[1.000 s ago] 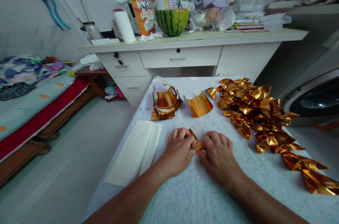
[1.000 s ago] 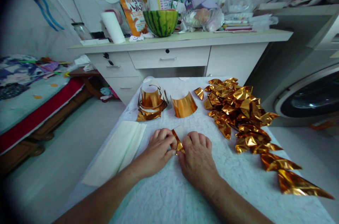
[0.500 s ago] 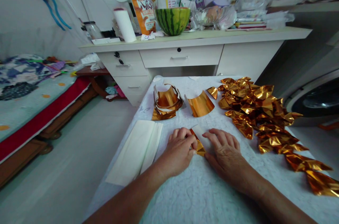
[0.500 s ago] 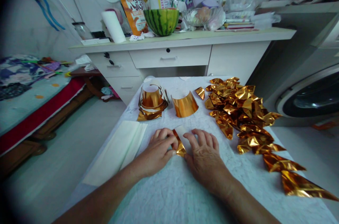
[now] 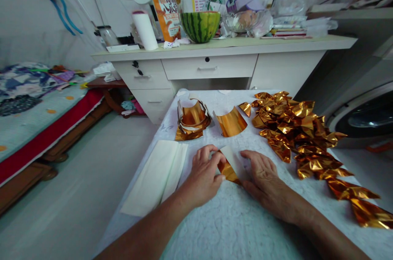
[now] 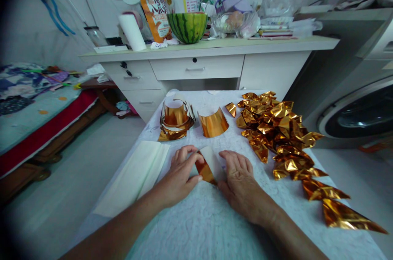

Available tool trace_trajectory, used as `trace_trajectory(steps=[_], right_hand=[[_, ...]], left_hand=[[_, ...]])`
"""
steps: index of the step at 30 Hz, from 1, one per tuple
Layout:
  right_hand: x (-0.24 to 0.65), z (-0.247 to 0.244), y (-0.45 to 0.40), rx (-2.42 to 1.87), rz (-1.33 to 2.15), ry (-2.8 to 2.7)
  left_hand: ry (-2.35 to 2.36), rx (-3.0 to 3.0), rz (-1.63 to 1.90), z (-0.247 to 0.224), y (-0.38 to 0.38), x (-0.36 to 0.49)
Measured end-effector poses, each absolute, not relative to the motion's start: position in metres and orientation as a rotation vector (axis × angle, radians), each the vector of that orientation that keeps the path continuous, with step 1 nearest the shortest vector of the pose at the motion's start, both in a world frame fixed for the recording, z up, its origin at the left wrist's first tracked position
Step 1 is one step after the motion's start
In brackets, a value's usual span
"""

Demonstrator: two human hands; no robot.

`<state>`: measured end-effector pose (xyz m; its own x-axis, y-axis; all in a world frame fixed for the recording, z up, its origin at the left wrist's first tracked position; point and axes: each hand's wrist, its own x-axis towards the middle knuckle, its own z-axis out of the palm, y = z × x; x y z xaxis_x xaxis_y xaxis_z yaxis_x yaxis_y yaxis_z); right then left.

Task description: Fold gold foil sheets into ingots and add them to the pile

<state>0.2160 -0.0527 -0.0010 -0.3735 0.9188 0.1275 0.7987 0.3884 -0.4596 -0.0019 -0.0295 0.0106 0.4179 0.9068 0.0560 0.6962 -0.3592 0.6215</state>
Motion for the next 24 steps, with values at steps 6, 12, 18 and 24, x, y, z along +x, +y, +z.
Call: trace_trajectory(steps=[6,12,18,24], right_hand=[[0.213,0.006,-0.052,-1.505,0.51,-2.26],[0.21,-0.003,-0.048,-1.557,0.427,-2.236],[0.21,-0.002,-0.046,-1.559,0.432,-2.205],[0.215,0.0,-0.043,-1.503,0.586,-1.957]], left_hand=[[1.256,2.183,0.585,0.008,-0.024,-0.006],[1.33,2.092,0.632,0.007,-0.022,-0.007],[1.36,1.967,0.669,0.007,-0.021,-0.007],[1.159,1.587,0.856,0.008,-0.017,-0.009]])
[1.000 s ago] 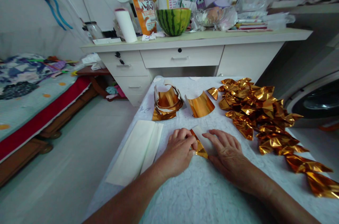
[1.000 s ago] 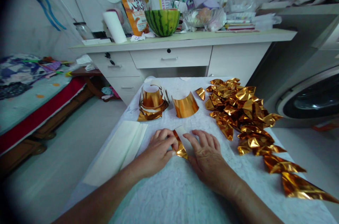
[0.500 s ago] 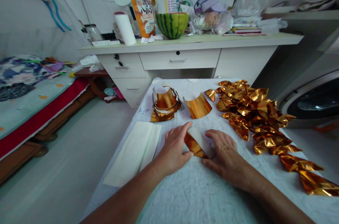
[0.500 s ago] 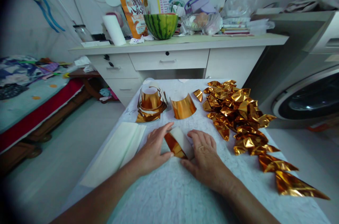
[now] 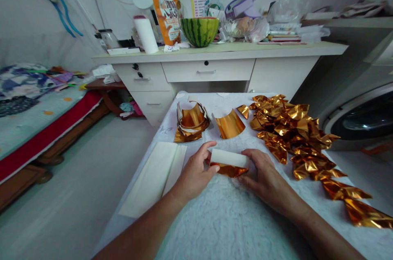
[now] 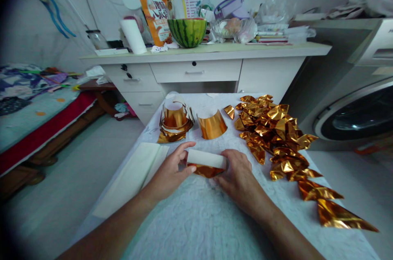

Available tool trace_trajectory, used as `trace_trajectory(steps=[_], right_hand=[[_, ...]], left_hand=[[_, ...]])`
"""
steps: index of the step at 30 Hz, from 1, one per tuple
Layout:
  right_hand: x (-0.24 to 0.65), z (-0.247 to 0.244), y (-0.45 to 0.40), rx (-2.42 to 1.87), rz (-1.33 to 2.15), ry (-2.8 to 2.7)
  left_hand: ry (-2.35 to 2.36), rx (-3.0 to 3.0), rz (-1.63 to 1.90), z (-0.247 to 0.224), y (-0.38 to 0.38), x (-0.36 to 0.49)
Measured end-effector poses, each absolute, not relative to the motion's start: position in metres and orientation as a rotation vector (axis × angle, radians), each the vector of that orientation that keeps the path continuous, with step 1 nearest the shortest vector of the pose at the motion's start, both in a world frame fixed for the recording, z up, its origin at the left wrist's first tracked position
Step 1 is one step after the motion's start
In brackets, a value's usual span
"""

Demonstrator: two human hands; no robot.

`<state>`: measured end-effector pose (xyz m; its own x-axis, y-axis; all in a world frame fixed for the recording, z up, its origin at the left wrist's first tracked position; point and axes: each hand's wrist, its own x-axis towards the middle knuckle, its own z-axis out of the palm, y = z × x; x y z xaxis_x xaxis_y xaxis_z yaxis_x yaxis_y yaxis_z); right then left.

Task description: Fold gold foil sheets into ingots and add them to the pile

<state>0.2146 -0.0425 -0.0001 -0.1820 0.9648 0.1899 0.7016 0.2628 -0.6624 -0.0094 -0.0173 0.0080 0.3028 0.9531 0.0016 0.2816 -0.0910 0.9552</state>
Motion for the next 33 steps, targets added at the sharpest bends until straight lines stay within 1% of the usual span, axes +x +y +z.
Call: trace_trajectory(steps=[4,9,12,16,24,29,33], right_hand=[[0.216,0.001,-0.039,-1.424,0.856,-1.632],[0.208,0.017,-0.039,-1.182,1.41,-1.453],[0.204,0.023,-0.04,-1.189,1.524,-1.34],[0.205,0.018,-0.04,-1.202,1.507,-1.214],[0.212,0.0,-0.036,-1.293,1.346,-1.25],[0.212,-0.001,-0.034,-1.293,1.25,-1.165],[0.213,0.0,-0.032,-1.268,1.171,-1.274]], left_hand=[[1.011,1.338,0.987,0.011,-0.017,-0.009],[0.886,1.195,1.038,0.011,-0.019,-0.004],[0.833,1.178,1.012,0.009,-0.021,-0.003],[0.915,1.243,1.0,0.01,-0.025,-0.003],[1.118,1.634,0.953,0.02,-0.037,-0.005],[1.075,1.94,0.845,0.022,-0.039,-0.009],[1.012,2.109,0.827,0.021,-0.036,-0.009]])
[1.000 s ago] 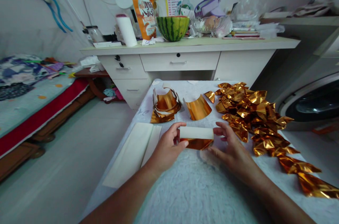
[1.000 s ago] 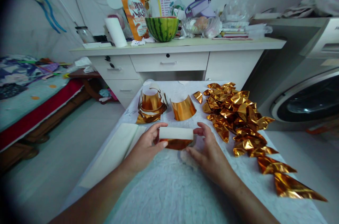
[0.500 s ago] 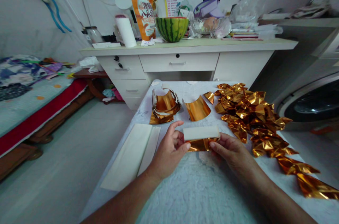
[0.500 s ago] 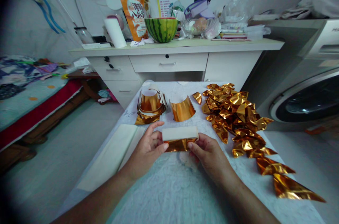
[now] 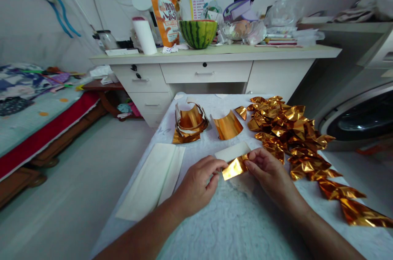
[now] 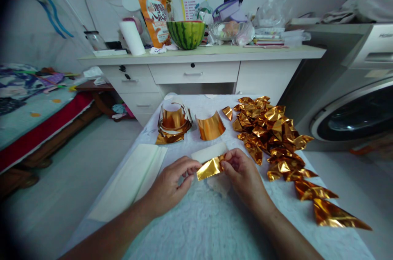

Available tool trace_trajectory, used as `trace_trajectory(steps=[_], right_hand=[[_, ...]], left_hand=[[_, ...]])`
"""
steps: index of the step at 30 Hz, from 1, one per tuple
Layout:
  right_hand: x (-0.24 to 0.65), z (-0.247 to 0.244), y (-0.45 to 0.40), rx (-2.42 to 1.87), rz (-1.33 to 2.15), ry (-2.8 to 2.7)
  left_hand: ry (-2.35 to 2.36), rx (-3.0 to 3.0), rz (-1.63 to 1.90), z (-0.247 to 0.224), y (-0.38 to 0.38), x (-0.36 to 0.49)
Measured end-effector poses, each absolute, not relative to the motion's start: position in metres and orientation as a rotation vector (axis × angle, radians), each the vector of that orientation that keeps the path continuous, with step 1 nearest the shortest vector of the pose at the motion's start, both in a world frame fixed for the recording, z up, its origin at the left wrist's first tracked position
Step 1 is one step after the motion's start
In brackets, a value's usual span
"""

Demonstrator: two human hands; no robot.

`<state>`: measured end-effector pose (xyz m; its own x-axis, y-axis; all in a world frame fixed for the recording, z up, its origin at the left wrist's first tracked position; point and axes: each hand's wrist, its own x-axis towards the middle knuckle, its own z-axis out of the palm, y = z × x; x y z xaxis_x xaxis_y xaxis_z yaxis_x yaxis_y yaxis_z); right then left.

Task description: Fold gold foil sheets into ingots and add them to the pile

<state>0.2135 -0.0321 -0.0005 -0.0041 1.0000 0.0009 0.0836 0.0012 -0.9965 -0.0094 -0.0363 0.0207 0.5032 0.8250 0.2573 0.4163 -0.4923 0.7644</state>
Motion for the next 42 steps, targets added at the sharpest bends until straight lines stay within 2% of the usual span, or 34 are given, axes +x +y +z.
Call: trace_trajectory(steps=[12,15,20,26,35,42], right_hand=[[0.215,0.0,-0.033,-1.241,1.166,-1.523],[0.214,-0.002,-0.034,-1.289,1.106,-1.625],[0.21,-0.001,-0.037,-1.433,0.855,-1.85],[0.206,0.001,-0.035,-1.475,0.561,-2.098],[0.204,0.004,-0.037,-1.433,0.552,-2.177],[0.203,0.009,-0.042,-1.345,0.583,-2.286]], left_hand=[[1.225,2.559,0.955,0.016,-0.04,-0.01],[1.113,2.714,1.001,0.017,-0.042,-0.007],[0.822,2.814,0.73,0.011,-0.042,0.0],[0.853,2.748,0.514,0.003,-0.043,0.001],[0.846,2.561,0.491,0.016,-0.045,0.005],[0.759,2.647,0.463,0.013,-0.043,0.001]])
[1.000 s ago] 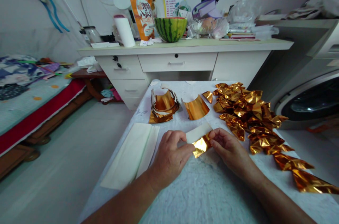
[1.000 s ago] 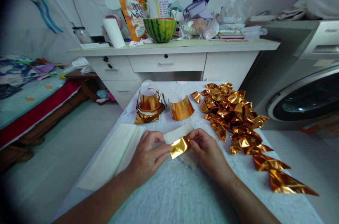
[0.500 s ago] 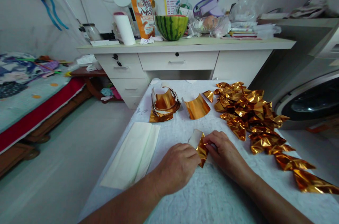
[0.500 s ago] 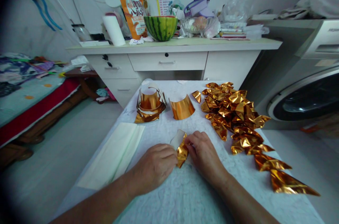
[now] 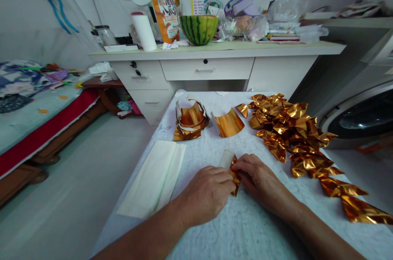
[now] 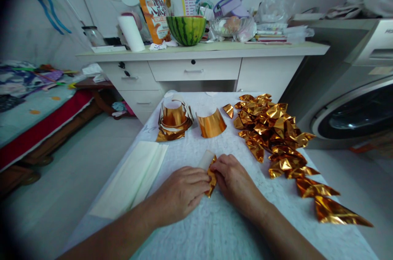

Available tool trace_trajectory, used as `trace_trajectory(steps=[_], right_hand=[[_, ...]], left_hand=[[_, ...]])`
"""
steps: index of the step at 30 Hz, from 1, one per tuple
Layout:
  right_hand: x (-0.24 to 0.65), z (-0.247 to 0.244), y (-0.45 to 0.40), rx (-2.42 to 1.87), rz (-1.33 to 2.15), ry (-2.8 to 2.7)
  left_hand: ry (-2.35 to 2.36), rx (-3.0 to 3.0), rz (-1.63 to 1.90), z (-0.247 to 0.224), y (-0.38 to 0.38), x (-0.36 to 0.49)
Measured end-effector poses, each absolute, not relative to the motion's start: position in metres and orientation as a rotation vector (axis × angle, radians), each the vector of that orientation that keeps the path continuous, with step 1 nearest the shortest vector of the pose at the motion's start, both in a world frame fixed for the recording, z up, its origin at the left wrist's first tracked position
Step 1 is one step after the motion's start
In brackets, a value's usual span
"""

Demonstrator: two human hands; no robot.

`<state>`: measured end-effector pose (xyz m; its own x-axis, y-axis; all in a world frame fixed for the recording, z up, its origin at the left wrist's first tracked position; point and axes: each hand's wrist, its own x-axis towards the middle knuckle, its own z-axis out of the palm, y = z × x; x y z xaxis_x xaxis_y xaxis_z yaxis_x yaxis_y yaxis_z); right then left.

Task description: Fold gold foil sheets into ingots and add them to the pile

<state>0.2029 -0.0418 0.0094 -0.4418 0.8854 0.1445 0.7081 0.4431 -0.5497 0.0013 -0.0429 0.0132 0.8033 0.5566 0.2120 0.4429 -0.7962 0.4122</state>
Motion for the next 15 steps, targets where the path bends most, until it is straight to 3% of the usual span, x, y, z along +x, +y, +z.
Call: trace_trajectory(steps=[15], right_hand=[[0.202,0.035,-0.057,-1.333,0.695,-2.439]], left_hand=[[0.923,2.567,0.652,0.006,-0.046,0.0]])
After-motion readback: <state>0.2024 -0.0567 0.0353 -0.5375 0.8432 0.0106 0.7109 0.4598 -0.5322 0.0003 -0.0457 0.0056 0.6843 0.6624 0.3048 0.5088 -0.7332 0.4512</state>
